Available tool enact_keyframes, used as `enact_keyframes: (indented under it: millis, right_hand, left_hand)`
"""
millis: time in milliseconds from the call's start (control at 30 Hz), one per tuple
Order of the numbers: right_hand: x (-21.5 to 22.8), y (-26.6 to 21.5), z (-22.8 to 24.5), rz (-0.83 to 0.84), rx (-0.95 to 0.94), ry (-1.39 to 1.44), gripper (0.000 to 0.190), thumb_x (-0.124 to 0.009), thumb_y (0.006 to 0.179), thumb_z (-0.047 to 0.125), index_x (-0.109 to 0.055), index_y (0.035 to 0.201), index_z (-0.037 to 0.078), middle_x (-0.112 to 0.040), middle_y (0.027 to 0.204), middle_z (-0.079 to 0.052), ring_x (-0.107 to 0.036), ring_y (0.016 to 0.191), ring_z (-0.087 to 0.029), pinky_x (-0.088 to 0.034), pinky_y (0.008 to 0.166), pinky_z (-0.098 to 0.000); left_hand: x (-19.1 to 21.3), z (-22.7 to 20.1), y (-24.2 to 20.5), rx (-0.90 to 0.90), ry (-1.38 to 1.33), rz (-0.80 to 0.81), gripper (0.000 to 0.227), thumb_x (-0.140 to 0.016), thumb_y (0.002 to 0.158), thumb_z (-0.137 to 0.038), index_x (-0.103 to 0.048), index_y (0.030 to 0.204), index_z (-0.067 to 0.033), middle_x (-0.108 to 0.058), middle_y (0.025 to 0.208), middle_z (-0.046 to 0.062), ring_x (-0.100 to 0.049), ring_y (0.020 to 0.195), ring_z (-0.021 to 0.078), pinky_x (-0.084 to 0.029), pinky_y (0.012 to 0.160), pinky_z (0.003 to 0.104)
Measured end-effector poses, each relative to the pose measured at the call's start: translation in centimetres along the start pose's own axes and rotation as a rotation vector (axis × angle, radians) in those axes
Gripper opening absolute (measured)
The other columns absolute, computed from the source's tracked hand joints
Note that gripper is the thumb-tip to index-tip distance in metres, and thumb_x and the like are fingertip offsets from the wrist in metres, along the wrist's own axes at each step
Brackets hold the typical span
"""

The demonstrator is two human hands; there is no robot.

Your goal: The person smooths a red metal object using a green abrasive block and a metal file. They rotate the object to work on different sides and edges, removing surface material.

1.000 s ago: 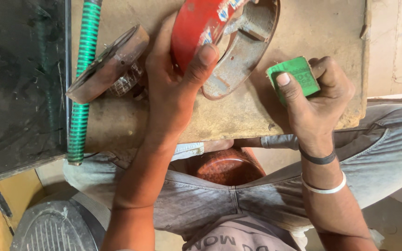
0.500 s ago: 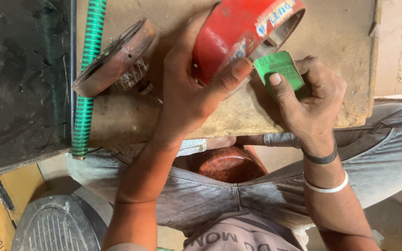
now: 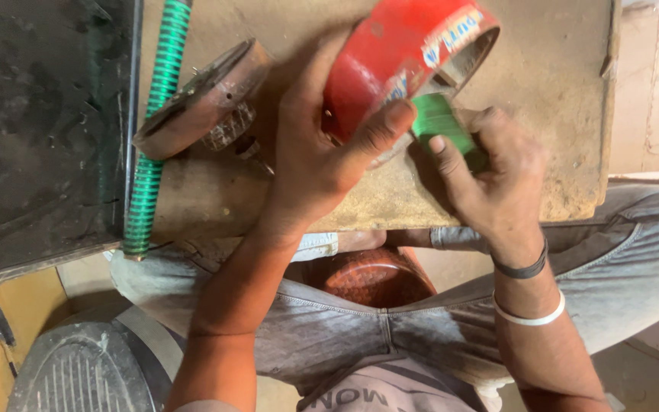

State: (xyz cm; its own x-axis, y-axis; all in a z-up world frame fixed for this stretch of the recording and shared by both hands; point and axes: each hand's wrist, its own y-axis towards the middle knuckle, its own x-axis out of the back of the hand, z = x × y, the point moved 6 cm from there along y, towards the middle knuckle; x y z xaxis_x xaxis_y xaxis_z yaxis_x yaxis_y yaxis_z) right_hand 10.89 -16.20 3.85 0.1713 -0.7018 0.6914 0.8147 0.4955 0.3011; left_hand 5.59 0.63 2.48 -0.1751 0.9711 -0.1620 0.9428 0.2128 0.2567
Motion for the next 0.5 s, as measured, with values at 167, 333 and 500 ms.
enact_keyframes:
  millis: [167,333,500]
  right_hand:
    - [-0.1,-1.2,-0.1,-0.006,0.046,-0.005,0.040,-0.078,0.100,0.013,-0.066,0.135,0.001,-0.064,0.099,-0.014,-0.064,0.082,-0.025,-0.051,0.072,-0.0353]
    - [-0.4,-1.4,0.6,-0.013,0.173,-0.068,0.046,-0.077,0.090,0.014,-0.063,0.131,0.000,-0.060,0.114,-0.021,-0.061,0.097,-0.033,-0.052,0.081,-0.0425]
    - [-1.5,-1.7,0.1,0.062,0.207,-0.272,0.045,-0.077,0.087,0.021,-0.069,0.128,0.006,-0.059,0.121,-0.020,-0.056,0.096,-0.032,-0.050,0.082,-0.0424]
  left_hand:
    - [-0.2,0.6,-0.2,0.067,-0.020,-0.005,0.058,-0.079,0.103,-0.034,-0.056,0.142,0.0020,-0.072,0.115,0.006,-0.068,0.102,0.0076,-0.057,0.091,0.022]
    - [-0.2,0.8,-0.4,0.045,-0.046,0.000,0.056,-0.078,0.103,-0.032,-0.056,0.141,0.0022,-0.071,0.117,0.005,-0.067,0.105,0.0078,-0.057,0.094,0.022]
    - [-0.3,0.7,-0.2,0.037,-0.036,0.008,0.058,-0.076,0.102,-0.034,-0.055,0.143,0.0012,-0.070,0.119,0.005,-0.067,0.107,0.0079,-0.056,0.094,0.022]
